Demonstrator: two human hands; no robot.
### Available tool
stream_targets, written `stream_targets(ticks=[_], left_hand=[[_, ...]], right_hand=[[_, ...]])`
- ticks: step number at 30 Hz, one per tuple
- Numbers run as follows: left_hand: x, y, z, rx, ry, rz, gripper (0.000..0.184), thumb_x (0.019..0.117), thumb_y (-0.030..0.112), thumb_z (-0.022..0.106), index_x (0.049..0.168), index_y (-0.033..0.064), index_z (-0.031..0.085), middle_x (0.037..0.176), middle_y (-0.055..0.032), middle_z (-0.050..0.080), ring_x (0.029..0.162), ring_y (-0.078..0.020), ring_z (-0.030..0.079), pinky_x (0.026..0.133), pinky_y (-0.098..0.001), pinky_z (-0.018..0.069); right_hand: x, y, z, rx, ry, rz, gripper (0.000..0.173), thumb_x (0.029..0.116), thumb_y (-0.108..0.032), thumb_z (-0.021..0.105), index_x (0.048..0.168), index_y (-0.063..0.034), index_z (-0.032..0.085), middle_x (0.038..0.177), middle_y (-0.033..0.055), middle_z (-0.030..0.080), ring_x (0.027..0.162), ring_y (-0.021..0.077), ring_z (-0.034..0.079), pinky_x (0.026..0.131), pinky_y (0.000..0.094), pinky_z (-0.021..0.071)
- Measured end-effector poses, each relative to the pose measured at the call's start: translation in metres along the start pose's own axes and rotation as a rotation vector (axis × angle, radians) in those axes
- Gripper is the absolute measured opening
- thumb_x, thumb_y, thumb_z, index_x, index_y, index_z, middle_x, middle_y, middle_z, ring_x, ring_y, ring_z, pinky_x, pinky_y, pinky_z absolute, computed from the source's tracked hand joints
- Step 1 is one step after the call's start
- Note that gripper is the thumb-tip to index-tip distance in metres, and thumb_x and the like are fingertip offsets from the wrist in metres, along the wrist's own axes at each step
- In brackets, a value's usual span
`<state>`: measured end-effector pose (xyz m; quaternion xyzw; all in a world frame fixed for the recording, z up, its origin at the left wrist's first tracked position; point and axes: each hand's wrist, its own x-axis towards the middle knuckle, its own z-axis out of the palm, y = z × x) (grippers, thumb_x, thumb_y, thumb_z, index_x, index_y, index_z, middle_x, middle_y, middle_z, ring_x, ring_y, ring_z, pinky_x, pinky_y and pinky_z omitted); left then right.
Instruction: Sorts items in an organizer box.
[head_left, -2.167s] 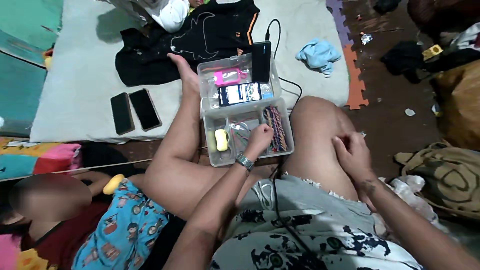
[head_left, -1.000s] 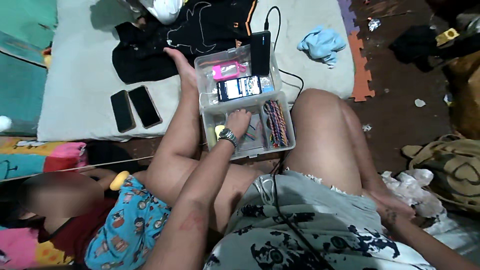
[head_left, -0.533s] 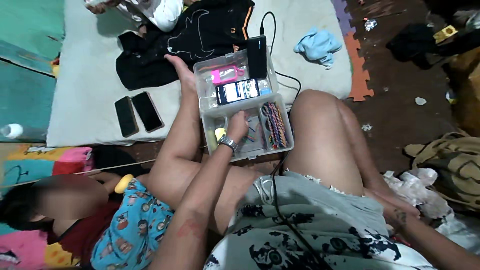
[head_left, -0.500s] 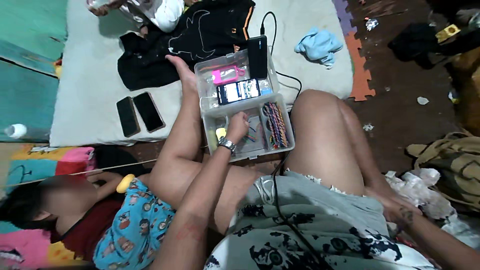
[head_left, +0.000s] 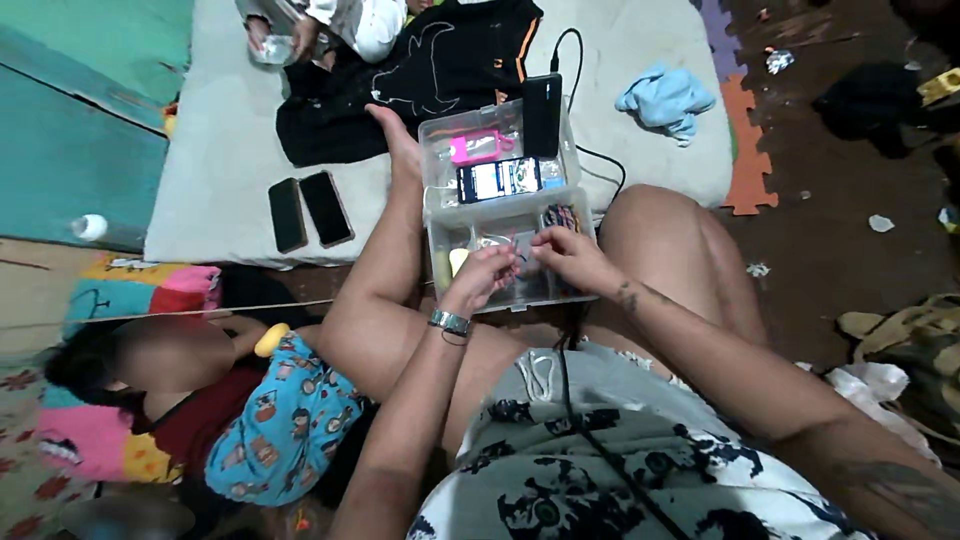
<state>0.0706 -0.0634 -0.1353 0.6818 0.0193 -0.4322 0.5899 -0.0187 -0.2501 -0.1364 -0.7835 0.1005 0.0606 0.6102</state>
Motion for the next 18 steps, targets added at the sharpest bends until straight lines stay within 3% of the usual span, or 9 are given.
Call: stream_targets(ticks=[2,4,7,18], left_hand=[[-0.004,-0.001,0.001,-0.001,-0.002,-0.001,0.016,0.1053,0.009,0.051,0.116,0.0030,0.061,0.087,-0.0028,0.065,0.071,-0.0087,0.062,0.066,-0.0232,0.0538],[-0.007,-0.001,0.001,0.010,-0.003,-0.003,0.017,0.1054,0.008,0.051,0.118,0.0015,0.061,0.087,-0.0034,0.065,0.071,-0.0093,0.062,0.067,-0.0238,0.0545],[-0.006,-0.005,0.001,0.033,-0.013,0.013,0.016,0.1055,0.009,0.051,0.114,0.0011,0.063,0.087,-0.0037,0.066,0.071,-0.0093,0.063,0.066,-0.0237,0.0545],[-0.006,-0.007,-0.001,0.094,-0.061,-0.031,0.017,0.1058,0.007,0.050,0.111,-0.0013,0.063,0.082,-0.0027,0.064,0.069,-0.0087,0.063,0.068,-0.0241,0.0556]], right_hand=[[0.016,-0.004,0.013,0.030,-0.033,0.070,0.028,0.1028,-0.023,0.064,0.121,-0.0021,0.064,0.096,0.0145,0.068,0.080,0.0235,0.066,0.077,0.0453,0.0563],[0.023,-0.004,0.018,0.048,-0.039,0.099,0.022,0.1025,-0.022,0.065,0.110,-0.0017,0.067,0.091,0.0122,0.065,0.076,0.0203,0.062,0.073,0.0407,0.0539],[0.027,0.003,0.020,0.125,-0.047,0.105,0.018,0.1030,-0.020,0.063,0.104,-0.0021,0.066,0.087,0.0090,0.063,0.072,0.0154,0.059,0.069,0.0351,0.0521],[0.031,0.018,0.024,0.318,-0.063,0.167,0.016,0.1051,-0.019,0.059,0.109,-0.0032,0.062,0.087,0.0059,0.063,0.070,0.0105,0.059,0.068,0.0288,0.0518]])
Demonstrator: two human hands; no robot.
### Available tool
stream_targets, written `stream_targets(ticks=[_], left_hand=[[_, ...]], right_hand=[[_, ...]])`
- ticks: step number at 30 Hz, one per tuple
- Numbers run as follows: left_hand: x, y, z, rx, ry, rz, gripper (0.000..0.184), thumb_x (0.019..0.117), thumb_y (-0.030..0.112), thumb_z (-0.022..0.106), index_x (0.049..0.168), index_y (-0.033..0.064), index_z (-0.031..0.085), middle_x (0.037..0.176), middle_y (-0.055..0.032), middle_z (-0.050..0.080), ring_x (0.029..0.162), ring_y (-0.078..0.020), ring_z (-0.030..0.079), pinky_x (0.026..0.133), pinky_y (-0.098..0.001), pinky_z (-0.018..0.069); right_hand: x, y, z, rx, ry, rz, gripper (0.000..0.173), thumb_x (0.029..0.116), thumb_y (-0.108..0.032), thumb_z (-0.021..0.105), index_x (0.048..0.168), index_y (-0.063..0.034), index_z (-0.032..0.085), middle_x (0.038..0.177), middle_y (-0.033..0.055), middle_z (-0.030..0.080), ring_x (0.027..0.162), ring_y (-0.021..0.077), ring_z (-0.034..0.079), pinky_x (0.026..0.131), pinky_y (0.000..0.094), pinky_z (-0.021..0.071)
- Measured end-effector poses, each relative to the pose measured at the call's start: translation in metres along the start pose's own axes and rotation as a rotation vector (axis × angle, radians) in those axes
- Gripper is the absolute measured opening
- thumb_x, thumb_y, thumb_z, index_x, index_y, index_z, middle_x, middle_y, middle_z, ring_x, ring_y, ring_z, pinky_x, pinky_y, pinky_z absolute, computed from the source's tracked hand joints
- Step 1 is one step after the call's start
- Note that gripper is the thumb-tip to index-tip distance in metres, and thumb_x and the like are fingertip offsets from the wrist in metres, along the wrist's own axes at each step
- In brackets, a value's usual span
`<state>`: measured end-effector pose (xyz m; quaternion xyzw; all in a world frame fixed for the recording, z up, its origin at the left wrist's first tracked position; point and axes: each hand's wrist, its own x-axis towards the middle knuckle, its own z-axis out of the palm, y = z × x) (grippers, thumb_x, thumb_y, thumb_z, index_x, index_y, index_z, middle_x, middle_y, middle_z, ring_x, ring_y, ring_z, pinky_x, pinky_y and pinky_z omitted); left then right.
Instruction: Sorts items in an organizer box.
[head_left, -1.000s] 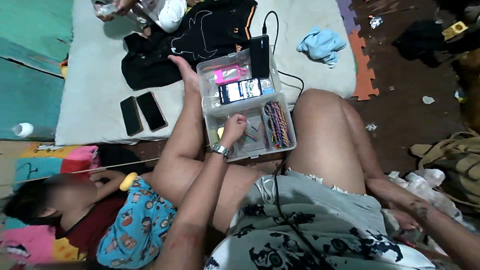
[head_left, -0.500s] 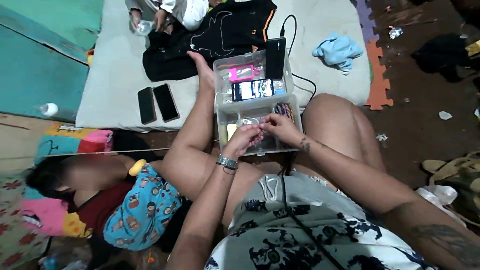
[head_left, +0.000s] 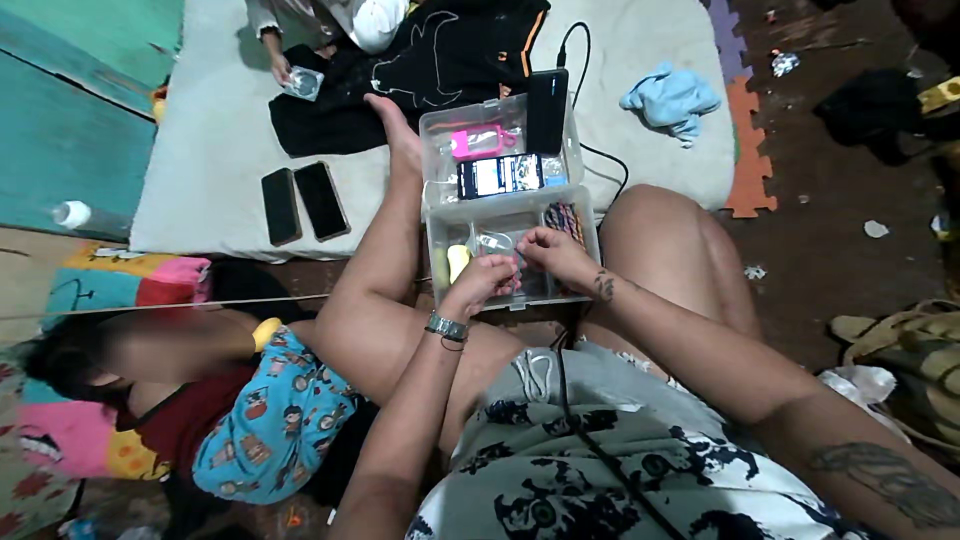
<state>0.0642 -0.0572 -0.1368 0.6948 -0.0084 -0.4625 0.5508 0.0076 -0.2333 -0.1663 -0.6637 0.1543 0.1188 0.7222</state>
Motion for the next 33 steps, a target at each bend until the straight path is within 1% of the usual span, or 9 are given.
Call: stream_targets(ticks=[5,9,14,20,24,26,28,30,33], left_hand=[[0.002,-0.002,0.000,0.044,-0.014,0.002,0.016,0.1051,0.005,0.050,0.108,-0.0017,0.064,0.085,-0.0039,0.064,0.071,-0.0092,0.062,0.069,-0.0248,0.0551],[0.002,-0.001,0.005,-0.129,0.020,-0.026,0.020,0.1101,0.014,0.042,0.121,0.0012,0.054,0.098,-0.0082,0.067,0.085,-0.0162,0.069,0.079,-0.0318,0.0583],[0.004,-0.002,0.013,-0.120,0.089,-0.002,0.008,0.1071,0.008,0.049,0.112,0.0031,0.053,0.089,-0.0050,0.063,0.072,-0.0103,0.062,0.068,-0.0250,0.0546],[0.003,0.001,0.009,0.072,0.083,0.018,0.015,0.1057,0.008,0.052,0.117,-0.0011,0.054,0.088,-0.0028,0.059,0.070,-0.0071,0.059,0.068,-0.0230,0.0529],[0.003,-0.005,0.006,-0.069,0.044,-0.010,0.013,0.1068,0.008,0.047,0.116,0.0019,0.054,0.086,-0.0006,0.057,0.064,-0.0053,0.054,0.059,-0.0196,0.0477],[0.002,-0.005,0.002,-0.067,0.000,-0.020,0.013,0.1059,0.006,0.047,0.117,0.0025,0.053,0.085,0.0004,0.056,0.062,-0.0038,0.052,0.056,-0.0175,0.0453],[0.001,-0.004,-0.001,-0.002,-0.034,-0.009,0.012,0.1048,0.004,0.049,0.116,0.0026,0.054,0.084,0.0004,0.057,0.061,-0.0032,0.052,0.056,-0.0171,0.0444],[-0.001,-0.002,-0.004,0.072,-0.058,0.019,0.012,0.1044,0.005,0.050,0.115,0.0021,0.055,0.085,0.0004,0.058,0.063,-0.0033,0.052,0.058,-0.0178,0.0452],[-0.002,-0.004,-0.005,0.201,-0.030,0.096,0.011,0.1038,0.007,0.053,0.112,0.0009,0.057,0.086,-0.0004,0.058,0.066,-0.0041,0.053,0.062,-0.0204,0.0466]], right_hand=[[-0.007,-0.006,0.000,-0.049,-0.037,-0.014,0.017,0.1052,-0.017,0.058,0.112,-0.0034,0.066,0.089,0.0051,0.064,0.068,0.0078,0.056,0.065,0.0254,0.0496],[-0.005,-0.002,0.003,-0.082,0.010,-0.055,0.015,0.1039,-0.017,0.061,0.108,-0.0041,0.068,0.090,0.0055,0.064,0.071,0.0098,0.056,0.067,0.0280,0.0499],[0.005,0.007,0.000,-0.061,0.025,-0.020,0.015,0.0994,-0.016,0.068,0.104,-0.0023,0.068,0.093,0.0068,0.066,0.077,0.0119,0.060,0.073,0.0313,0.0524],[0.004,0.003,0.002,-0.071,0.011,0.006,0.018,0.0986,-0.016,0.068,0.105,-0.0002,0.065,0.094,0.0062,0.064,0.077,0.0094,0.060,0.072,0.0274,0.0528],[0.001,0.007,-0.001,-0.317,0.018,-0.253,0.023,0.0971,-0.018,0.068,0.105,0.0036,0.069,0.108,0.0150,0.065,0.091,0.0156,0.063,0.083,0.0311,0.0542],[0.000,0.011,-0.003,-0.442,0.023,-0.489,0.021,0.0952,-0.018,0.069,0.100,0.0021,0.073,0.108,0.0180,0.065,0.093,0.0183,0.063,0.083,0.0308,0.0542],[0.001,0.013,-0.008,-0.542,0.003,-0.659,0.018,0.0945,-0.020,0.071,0.099,-0.0030,0.076,0.113,0.0190,0.067,0.102,0.0242,0.065,0.091,0.0372,0.0551],[0.001,0.011,-0.011,-0.611,-0.025,-0.712,0.018,0.0954,-0.023,0.071,0.102,-0.0082,0.079,0.121,0.0193,0.067,0.110,0.0312,0.064,0.098,0.0468,0.0523],[-0.002,0.007,-0.012,-0.682,-0.039,-0.656,0.022,0.0980,-0.025,0.067,0.105,-0.0080,0.078,0.120,0.0180,0.068,0.114,0.0336,0.064,0.101,0.0493,0.0508]])
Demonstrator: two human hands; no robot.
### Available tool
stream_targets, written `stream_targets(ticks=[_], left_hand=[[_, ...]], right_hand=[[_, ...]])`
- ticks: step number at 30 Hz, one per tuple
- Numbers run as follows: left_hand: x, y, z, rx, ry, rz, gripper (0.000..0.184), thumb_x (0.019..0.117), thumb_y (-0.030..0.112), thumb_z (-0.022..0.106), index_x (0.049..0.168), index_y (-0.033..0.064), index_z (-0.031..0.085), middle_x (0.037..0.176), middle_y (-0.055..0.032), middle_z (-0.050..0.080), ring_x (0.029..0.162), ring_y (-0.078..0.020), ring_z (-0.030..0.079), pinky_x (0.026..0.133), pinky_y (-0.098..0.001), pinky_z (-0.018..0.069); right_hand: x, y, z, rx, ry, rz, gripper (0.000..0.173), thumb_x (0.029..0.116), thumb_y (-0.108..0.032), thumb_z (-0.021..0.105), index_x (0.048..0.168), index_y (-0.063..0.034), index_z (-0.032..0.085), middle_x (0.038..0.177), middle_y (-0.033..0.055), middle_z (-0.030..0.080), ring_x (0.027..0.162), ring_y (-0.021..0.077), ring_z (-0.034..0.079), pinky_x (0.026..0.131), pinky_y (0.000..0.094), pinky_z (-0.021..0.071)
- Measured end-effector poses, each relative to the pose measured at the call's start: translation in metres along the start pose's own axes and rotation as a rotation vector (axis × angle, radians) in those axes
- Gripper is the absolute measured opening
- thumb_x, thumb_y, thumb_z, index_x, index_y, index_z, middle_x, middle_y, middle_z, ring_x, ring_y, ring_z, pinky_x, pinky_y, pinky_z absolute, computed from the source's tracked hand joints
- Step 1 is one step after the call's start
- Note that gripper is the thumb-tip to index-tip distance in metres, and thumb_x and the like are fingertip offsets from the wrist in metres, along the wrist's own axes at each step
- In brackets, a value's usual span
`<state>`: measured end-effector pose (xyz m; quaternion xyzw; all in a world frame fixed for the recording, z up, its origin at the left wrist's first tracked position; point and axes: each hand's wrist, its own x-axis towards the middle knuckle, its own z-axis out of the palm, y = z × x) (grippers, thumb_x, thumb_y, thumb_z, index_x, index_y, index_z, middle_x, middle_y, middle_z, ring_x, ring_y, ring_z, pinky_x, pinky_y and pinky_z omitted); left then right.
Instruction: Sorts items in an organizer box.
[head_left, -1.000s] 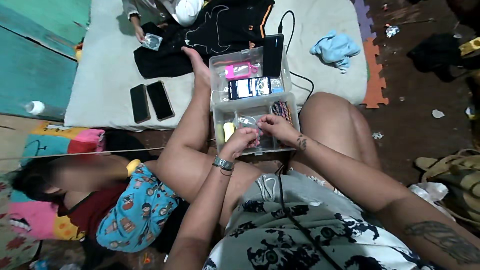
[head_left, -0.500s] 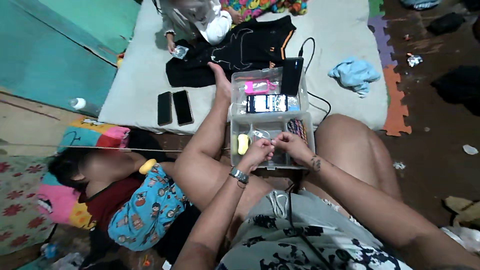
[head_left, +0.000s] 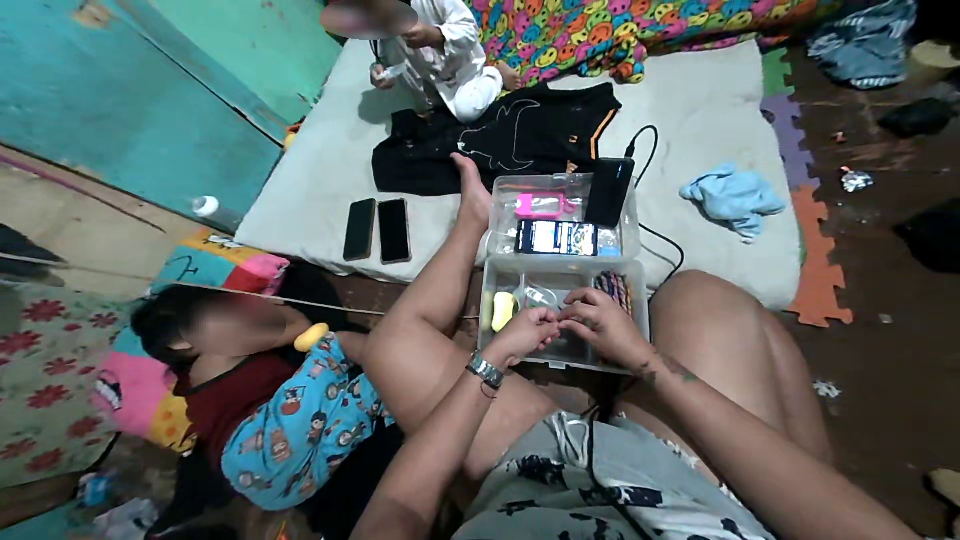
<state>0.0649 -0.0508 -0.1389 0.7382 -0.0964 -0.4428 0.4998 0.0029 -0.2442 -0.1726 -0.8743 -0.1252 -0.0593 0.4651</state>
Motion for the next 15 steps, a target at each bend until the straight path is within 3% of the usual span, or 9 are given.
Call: stream_targets(ticks=[2,4,7,9,12,15], left_hand=[[-0.002,-0.001,0.002,0.189,0.059,0.099,0.017,0.1030,0.009,0.055,0.114,-0.0026,0.061,0.094,-0.0061,0.061,0.075,-0.0083,0.057,0.071,-0.0253,0.0496],[-0.004,0.000,0.007,0.422,0.123,0.236,0.023,0.1034,0.011,0.054,0.114,-0.0060,0.065,0.106,-0.0162,0.067,0.092,-0.0191,0.064,0.087,-0.0349,0.0524],[-0.003,-0.006,0.015,0.611,0.188,0.394,0.022,0.1028,0.008,0.054,0.108,-0.0080,0.068,0.111,-0.0231,0.067,0.107,-0.0319,0.066,0.100,-0.0430,0.0500],[-0.003,-0.008,0.017,0.580,0.196,0.388,0.021,0.1024,0.008,0.054,0.107,-0.0082,0.067,0.109,-0.0229,0.067,0.105,-0.0310,0.065,0.098,-0.0421,0.0504],[-0.003,-0.006,0.012,0.431,0.173,0.278,0.023,0.1035,0.011,0.053,0.112,-0.0067,0.065,0.106,-0.0186,0.067,0.095,-0.0220,0.064,0.089,-0.0364,0.0522],[-0.002,-0.003,0.004,0.323,0.108,0.201,0.025,0.1050,0.016,0.054,0.113,-0.0057,0.064,0.101,-0.0136,0.065,0.088,-0.0155,0.061,0.084,-0.0332,0.0513]], right_hand=[[0.000,-0.007,0.000,0.004,-0.066,0.154,0.026,0.1007,-0.024,0.063,0.106,-0.0020,0.074,0.112,0.0177,0.070,0.106,0.0309,0.066,0.097,0.0482,0.0526],[0.004,-0.016,0.001,0.142,-0.120,0.435,0.027,0.1032,-0.021,0.059,0.107,0.0035,0.069,0.105,0.0173,0.068,0.097,0.0263,0.065,0.090,0.0448,0.0519],[0.005,-0.015,0.007,0.468,-0.112,0.744,0.020,0.1060,-0.019,0.054,0.100,-0.0022,0.062,0.084,0.0043,0.057,0.070,0.0102,0.052,0.066,0.0288,0.0456],[0.002,-0.010,0.005,0.487,-0.127,0.677,0.019,0.1052,-0.018,0.056,0.108,-0.0008,0.062,0.088,0.0060,0.060,0.072,0.0111,0.055,0.069,0.0294,0.0481],[-0.002,-0.008,-0.002,0.284,-0.144,0.343,0.034,0.1010,-0.015,0.060,0.130,0.0028,0.057,0.104,0.0125,0.067,0.087,0.0163,0.065,0.082,0.0334,0.0555],[-0.003,-0.002,-0.007,0.060,-0.109,0.053,0.028,0.0998,-0.016,0.064,0.121,0.0016,0.069,0.112,0.0164,0.072,0.102,0.0261,0.070,0.096,0.0428,0.0556]])
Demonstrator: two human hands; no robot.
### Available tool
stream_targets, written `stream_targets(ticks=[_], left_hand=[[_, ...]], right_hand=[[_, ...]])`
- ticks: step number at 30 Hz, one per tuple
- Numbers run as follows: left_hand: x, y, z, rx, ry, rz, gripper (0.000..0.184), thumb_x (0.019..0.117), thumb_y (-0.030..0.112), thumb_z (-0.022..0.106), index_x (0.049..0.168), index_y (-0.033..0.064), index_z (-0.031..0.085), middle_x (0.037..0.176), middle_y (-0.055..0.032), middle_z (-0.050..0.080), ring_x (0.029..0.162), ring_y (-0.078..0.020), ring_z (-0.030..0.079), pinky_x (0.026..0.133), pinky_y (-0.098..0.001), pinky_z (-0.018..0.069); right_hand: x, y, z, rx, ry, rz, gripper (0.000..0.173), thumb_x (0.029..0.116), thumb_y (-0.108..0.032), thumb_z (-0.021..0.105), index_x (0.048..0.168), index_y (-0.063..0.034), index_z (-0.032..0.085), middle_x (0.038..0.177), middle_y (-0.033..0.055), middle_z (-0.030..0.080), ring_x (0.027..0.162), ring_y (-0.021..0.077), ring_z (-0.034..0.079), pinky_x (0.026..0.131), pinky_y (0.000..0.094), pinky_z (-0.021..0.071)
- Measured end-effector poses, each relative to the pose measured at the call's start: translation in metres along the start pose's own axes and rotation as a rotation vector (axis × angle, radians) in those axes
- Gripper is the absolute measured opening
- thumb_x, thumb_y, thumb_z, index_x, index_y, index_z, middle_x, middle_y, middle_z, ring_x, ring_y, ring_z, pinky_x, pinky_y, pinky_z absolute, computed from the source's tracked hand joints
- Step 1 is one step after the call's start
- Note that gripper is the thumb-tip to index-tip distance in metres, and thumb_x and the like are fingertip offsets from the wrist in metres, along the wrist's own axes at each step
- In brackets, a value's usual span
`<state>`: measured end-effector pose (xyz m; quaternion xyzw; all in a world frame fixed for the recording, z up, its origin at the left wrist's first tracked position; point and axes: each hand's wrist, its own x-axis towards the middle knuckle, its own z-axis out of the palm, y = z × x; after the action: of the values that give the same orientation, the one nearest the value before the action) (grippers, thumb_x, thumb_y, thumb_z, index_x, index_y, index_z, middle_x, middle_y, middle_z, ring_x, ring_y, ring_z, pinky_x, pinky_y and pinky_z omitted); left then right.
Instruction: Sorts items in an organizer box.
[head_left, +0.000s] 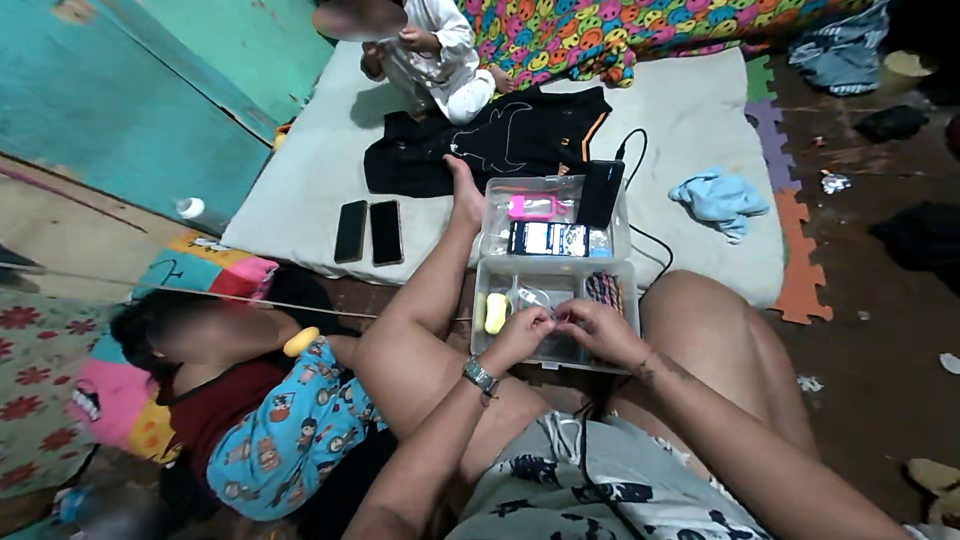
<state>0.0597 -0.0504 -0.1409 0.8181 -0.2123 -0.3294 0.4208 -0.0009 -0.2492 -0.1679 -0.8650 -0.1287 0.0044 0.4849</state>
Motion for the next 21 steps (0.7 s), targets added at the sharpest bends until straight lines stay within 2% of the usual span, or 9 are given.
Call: stream_targets(ticks=[4,6,8,10,12,15,18,19,21], left_hand=[[0.000,-0.004,-0.004,-0.015,-0.065,0.025,0.024,0.1041,0.016,0.055,0.111,-0.0045,0.064,0.097,-0.0107,0.064,0.085,-0.0126,0.059,0.082,-0.0315,0.0509],[-0.001,-0.005,-0.003,0.071,-0.041,0.085,0.023,0.1036,0.015,0.055,0.111,-0.0045,0.066,0.099,-0.0124,0.066,0.089,-0.0147,0.062,0.085,-0.0319,0.0515],[-0.003,-0.007,0.002,0.239,0.028,0.224,0.023,0.1024,0.011,0.055,0.108,-0.0064,0.069,0.105,-0.0188,0.069,0.099,-0.0245,0.067,0.094,-0.0379,0.0529],[-0.002,-0.007,0.007,0.363,0.093,0.336,0.022,0.1018,0.010,0.055,0.105,-0.0058,0.070,0.106,-0.0212,0.069,0.102,-0.0312,0.068,0.096,-0.0432,0.0535],[-0.001,-0.005,0.009,0.363,0.144,0.369,0.021,0.1018,0.010,0.055,0.104,-0.0055,0.069,0.103,-0.0209,0.069,0.099,-0.0306,0.068,0.093,-0.0420,0.0545],[-0.001,0.006,0.006,0.112,0.097,0.176,0.023,0.1034,0.012,0.054,0.110,-0.0057,0.067,0.104,-0.0159,0.067,0.093,-0.0188,0.064,0.087,-0.0336,0.0529],[0.000,0.011,0.007,-0.365,-0.023,-0.055,0.013,0.1033,0.011,0.054,0.107,0.0014,0.062,0.086,0.0009,0.059,0.070,-0.0039,0.054,0.066,-0.0206,0.0473],[0.000,0.011,0.008,-0.550,-0.073,-0.112,0.010,0.1043,0.010,0.051,0.105,0.0042,0.059,0.081,0.0033,0.058,0.065,-0.0023,0.053,0.061,-0.0179,0.0462],[0.000,0.008,0.007,-0.872,-0.175,-0.205,0.014,0.1073,0.011,0.045,0.112,0.0079,0.057,0.081,0.0031,0.058,0.062,-0.0029,0.054,0.056,-0.0165,0.0462]], right_hand=[[-0.001,0.005,-0.003,-0.216,0.019,-0.204,0.018,0.0993,-0.016,0.064,0.107,-0.0073,0.077,0.108,0.0135,0.074,0.109,0.0323,0.069,0.100,0.0510,0.0527],[-0.002,0.003,-0.002,-0.277,0.004,-0.171,0.017,0.0987,-0.017,0.063,0.105,-0.0087,0.077,0.108,0.0131,0.074,0.109,0.0357,0.067,0.098,0.0556,0.0515],[-0.001,-0.003,-0.001,-0.250,-0.059,-0.005,0.021,0.1003,-0.021,0.060,0.105,-0.0062,0.075,0.111,0.0145,0.073,0.112,0.0373,0.064,0.098,0.0583,0.0474],[0.003,-0.007,-0.002,0.001,-0.133,0.270,0.026,0.1038,-0.021,0.057,0.108,-0.0005,0.071,0.111,0.0150,0.069,0.110,0.0280,0.063,0.100,0.0489,0.0479],[0.004,-0.004,-0.001,0.283,-0.122,0.434,0.022,0.1050,-0.019,0.054,0.106,-0.0010,0.066,0.094,0.0073,0.062,0.086,0.0135,0.058,0.081,0.0346,0.0483],[0.003,-0.004,-0.007,0.468,-0.055,0.405,0.020,0.1039,-0.017,0.056,0.111,-0.0010,0.065,0.093,0.0027,0.063,0.080,0.0051,0.058,0.077,0.0253,0.0496],[0.001,-0.003,-0.010,0.594,-0.006,0.302,0.021,0.1003,-0.011,0.060,0.117,0.0006,0.065,0.102,0.0027,0.067,0.088,0.0037,0.063,0.084,0.0231,0.0542],[0.001,-0.003,-0.009,0.634,-0.002,0.279,0.021,0.1001,-0.010,0.060,0.116,0.0004,0.067,0.104,0.0024,0.069,0.090,0.0040,0.065,0.086,0.0236,0.0548],[0.001,-0.001,-0.007,0.712,-0.002,0.245,0.018,0.1000,-0.009,0.059,0.113,-0.0010,0.069,0.103,-0.0002,0.071,0.092,0.0037,0.066,0.088,0.0237,0.0549]])
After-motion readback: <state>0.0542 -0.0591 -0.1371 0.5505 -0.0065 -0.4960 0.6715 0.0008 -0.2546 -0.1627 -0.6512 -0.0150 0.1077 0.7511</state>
